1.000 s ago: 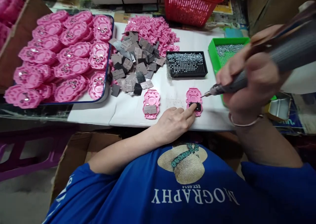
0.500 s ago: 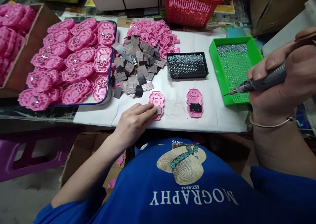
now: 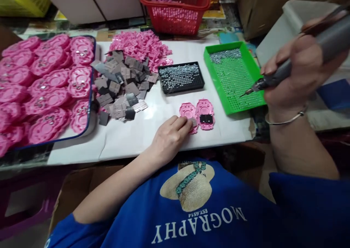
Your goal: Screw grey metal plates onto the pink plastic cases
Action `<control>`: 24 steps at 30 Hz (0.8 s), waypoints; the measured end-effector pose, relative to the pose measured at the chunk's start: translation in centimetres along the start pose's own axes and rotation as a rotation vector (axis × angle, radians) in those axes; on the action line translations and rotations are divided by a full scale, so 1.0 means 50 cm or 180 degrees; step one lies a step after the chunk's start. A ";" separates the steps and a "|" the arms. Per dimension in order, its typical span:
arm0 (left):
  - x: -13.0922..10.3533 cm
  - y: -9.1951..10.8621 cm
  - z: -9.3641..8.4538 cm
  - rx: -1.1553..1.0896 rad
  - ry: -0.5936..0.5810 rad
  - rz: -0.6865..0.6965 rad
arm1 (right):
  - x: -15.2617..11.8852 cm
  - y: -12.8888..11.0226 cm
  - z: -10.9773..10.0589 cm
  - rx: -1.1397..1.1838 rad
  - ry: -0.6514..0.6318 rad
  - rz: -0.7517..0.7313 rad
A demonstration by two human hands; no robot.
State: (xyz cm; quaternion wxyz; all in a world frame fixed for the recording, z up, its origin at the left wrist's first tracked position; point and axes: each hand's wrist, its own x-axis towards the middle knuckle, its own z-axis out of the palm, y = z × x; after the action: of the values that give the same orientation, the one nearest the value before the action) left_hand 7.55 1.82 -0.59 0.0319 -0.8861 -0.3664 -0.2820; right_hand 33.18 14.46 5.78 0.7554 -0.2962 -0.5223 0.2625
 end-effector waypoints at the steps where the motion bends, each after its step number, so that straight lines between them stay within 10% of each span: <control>1: 0.002 -0.001 0.002 -0.0044 0.0004 -0.0007 | 0.007 0.007 -0.004 -0.0050 0.0003 -0.0279; 24: -0.002 -0.006 0.003 -0.0080 -0.0031 -0.0081 | -0.019 0.038 -0.040 -0.0449 -0.0128 -0.0144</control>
State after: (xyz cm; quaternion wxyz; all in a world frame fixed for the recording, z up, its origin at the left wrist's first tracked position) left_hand 7.37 2.00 -0.83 0.0153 -0.8831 -0.3742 -0.2826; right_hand 34.58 14.78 3.25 0.7277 -0.3315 -0.5610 0.2138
